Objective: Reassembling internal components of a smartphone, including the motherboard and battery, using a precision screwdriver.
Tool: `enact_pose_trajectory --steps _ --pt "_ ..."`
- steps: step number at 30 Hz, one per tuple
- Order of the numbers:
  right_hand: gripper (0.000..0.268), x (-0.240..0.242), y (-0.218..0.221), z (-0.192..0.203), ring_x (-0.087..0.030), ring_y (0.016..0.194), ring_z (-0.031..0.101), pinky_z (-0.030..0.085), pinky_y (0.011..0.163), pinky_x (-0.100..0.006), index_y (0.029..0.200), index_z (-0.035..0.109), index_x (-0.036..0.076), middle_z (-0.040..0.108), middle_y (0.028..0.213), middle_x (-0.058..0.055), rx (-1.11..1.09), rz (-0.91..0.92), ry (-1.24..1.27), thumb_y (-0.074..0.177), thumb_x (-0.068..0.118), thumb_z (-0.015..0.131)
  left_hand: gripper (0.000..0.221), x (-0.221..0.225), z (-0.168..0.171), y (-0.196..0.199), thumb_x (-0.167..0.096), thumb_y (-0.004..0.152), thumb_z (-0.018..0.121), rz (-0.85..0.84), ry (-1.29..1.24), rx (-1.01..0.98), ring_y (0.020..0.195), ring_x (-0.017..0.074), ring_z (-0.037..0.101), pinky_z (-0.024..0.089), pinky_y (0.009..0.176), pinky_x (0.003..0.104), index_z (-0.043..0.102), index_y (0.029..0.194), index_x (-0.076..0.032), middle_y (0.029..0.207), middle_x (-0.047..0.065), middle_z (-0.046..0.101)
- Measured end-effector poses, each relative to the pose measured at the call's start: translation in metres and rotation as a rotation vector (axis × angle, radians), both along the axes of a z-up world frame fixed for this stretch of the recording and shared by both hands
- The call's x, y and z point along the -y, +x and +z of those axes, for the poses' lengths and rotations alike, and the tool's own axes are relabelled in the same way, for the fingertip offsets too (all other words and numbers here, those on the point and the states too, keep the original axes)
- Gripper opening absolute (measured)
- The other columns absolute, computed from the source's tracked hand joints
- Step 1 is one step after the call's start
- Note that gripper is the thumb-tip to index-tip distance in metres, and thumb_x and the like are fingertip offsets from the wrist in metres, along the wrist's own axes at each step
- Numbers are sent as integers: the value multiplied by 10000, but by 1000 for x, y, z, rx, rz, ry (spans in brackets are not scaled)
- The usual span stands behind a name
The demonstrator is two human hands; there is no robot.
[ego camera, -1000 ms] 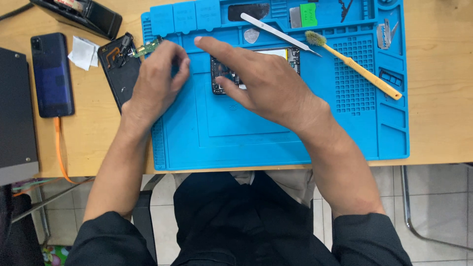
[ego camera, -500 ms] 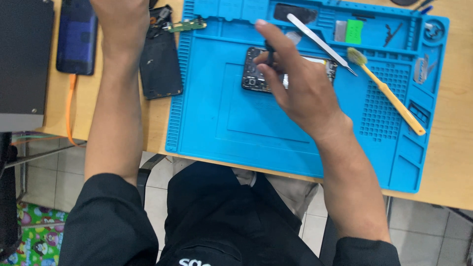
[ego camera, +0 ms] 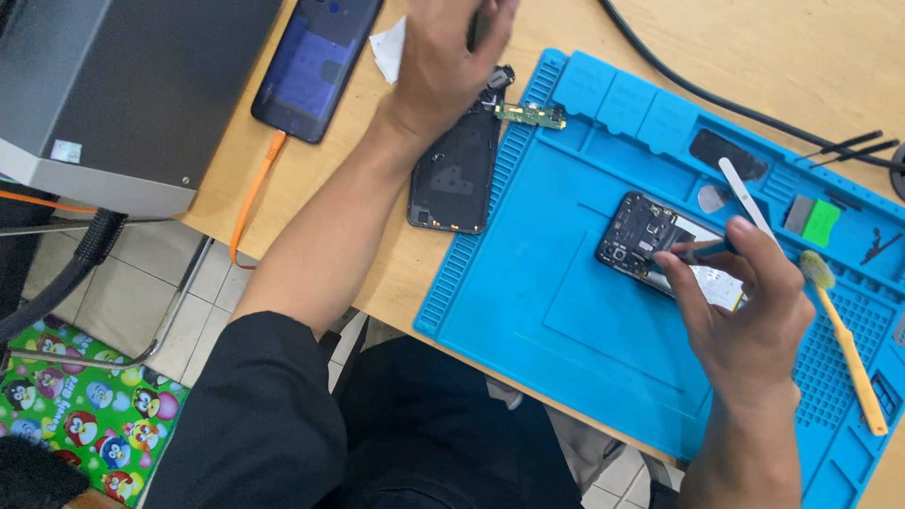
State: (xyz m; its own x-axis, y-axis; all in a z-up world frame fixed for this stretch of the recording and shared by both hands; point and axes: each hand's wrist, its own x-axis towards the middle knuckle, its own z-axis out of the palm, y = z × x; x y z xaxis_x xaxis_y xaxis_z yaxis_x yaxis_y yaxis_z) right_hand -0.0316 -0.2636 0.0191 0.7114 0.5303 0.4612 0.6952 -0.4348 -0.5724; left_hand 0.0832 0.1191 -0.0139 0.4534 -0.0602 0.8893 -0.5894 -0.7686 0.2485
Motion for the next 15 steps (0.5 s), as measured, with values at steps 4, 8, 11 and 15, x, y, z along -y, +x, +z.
enact_pose_trajectory --steps 4,8,11,15 --pt "858 6 -3 1 -479 1092 727 621 954 -542 1530 298 76 395 1430 -287 -42 -49 -20 912 -129 857 84 11 16 -7 1 1047 653 -116 150 16 824 227 597 470 700 353 597 1062 -61 924 81 598" --pt "603 -12 -5 34 -431 1133 737 623 895 -446 1511 214 160 626 1364 -371 -245 59 -17 1080 -101 545 92 12 14 -10 -28 1061 671 -120 155 -23 905 232 659 522 744 336 602 1106 -67 989 86 643" --pt "611 -7 -4 25 -402 1126 750 657 952 -471 1492 252 156 641 1232 -319 -247 23 23 1052 -141 554 56 19 31 -12 -6 1076 575 -215 102 -10 806 237 592 400 683 354 550 1047 -47 935 98 596" --pt "778 12 0 -17 -299 1001 780 653 880 -397 1501 400 74 714 1167 -224 60 -158 7 890 -36 868 42 24 31 -17 1 1064 608 -247 80 -125 856 264 626 427 714 372 586 1072 -33 974 117 642"
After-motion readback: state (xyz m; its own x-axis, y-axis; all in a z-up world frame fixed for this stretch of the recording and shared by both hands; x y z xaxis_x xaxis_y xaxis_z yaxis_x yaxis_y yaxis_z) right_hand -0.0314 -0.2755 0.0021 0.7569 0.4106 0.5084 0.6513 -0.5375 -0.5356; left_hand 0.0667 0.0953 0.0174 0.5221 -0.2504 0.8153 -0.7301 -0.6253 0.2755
